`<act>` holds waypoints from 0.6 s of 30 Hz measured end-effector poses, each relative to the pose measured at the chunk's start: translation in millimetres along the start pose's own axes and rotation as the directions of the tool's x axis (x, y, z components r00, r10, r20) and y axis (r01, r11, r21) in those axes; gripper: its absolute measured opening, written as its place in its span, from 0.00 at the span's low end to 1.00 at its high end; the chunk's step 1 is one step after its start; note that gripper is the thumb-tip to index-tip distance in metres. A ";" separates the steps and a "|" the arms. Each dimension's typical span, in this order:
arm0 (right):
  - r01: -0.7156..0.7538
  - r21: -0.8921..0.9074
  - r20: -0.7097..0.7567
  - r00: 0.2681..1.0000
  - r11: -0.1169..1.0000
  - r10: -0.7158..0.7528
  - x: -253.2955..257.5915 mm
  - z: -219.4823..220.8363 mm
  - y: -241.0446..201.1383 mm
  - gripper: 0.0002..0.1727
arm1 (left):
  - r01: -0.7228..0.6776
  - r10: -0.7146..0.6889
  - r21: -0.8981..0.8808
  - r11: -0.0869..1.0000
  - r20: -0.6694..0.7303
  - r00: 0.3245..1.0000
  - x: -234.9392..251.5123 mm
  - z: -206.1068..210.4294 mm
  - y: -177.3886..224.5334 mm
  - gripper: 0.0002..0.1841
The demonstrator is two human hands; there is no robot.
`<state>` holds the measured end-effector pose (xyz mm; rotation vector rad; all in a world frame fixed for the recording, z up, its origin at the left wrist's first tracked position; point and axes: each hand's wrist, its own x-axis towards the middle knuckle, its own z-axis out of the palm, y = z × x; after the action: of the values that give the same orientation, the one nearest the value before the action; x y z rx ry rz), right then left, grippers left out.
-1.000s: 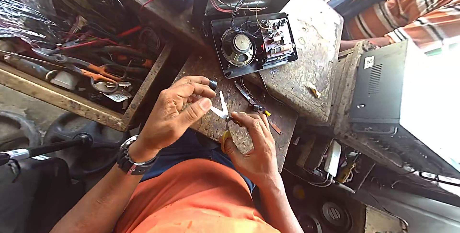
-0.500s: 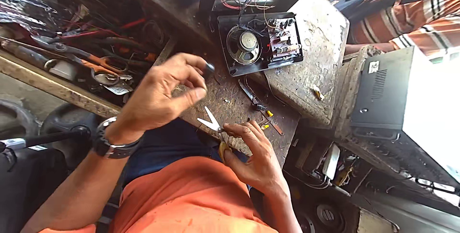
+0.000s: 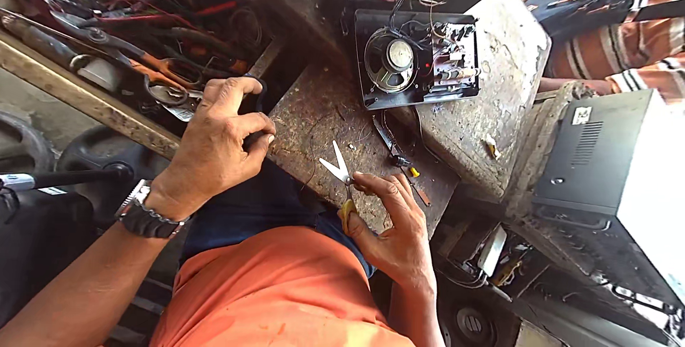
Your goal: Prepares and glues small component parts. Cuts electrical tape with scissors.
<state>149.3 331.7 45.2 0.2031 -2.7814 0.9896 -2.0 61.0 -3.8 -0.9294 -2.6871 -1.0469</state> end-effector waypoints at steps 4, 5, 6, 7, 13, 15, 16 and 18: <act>-0.001 -0.011 -0.012 1.000 1.000 0.001 0.3 -0.6 -3.0 0.25 | 0.054 -0.056 0.021 0.998 0.106 0.993 13.0 -7.8 -5.8 0.11; 0.002 -0.008 -0.012 1.000 1.000 -0.002 0.6 -0.6 -4.2 0.25 | 0.063 -0.065 0.019 0.998 0.139 0.988 17.4 -9.6 -8.1 0.11; 0.007 -0.008 -0.014 1.000 1.000 -0.007 1.0 -0.6 -5.5 0.26 | 0.075 -0.077 0.017 0.997 0.172 0.982 22.6 -11.2 -10.5 0.11; 0.013 -0.007 -0.018 1.000 1.000 -0.013 1.6 -0.3 -6.8 0.26 | 0.088 -0.090 0.019 0.996 0.206 0.974 28.3 -13.2 -12.7 0.13; 0.041 0.049 -0.044 0.998 0.998 -0.039 4.2 0.9 -11.8 0.27 | 0.145 -0.152 0.049 0.988 0.338 0.929 53.3 -23.3 -18.7 0.36; 0.038 0.102 -0.063 0.998 0.994 -0.031 4.9 1.9 -11.3 0.28 | 0.122 -0.123 0.024 0.992 0.329 0.936 52.4 -24.9 -22.0 0.43; 0.033 0.126 -0.073 0.997 0.991 -0.024 5.0 2.4 -10.2 0.29 | 0.110 -0.103 -0.007 0.994 0.312 0.945 49.6 -26.0 -24.1 0.43; 0.020 0.172 -0.085 0.996 0.985 -0.005 4.5 3.0 -7.5 0.29 | 0.083 -0.057 -0.104 0.991 0.230 0.971 40.7 -28.0 -27.4 0.35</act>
<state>146.0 323.7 48.5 0.1972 -2.6167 1.2075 -53.8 47.6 14.2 -1.0389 -2.8904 -1.1850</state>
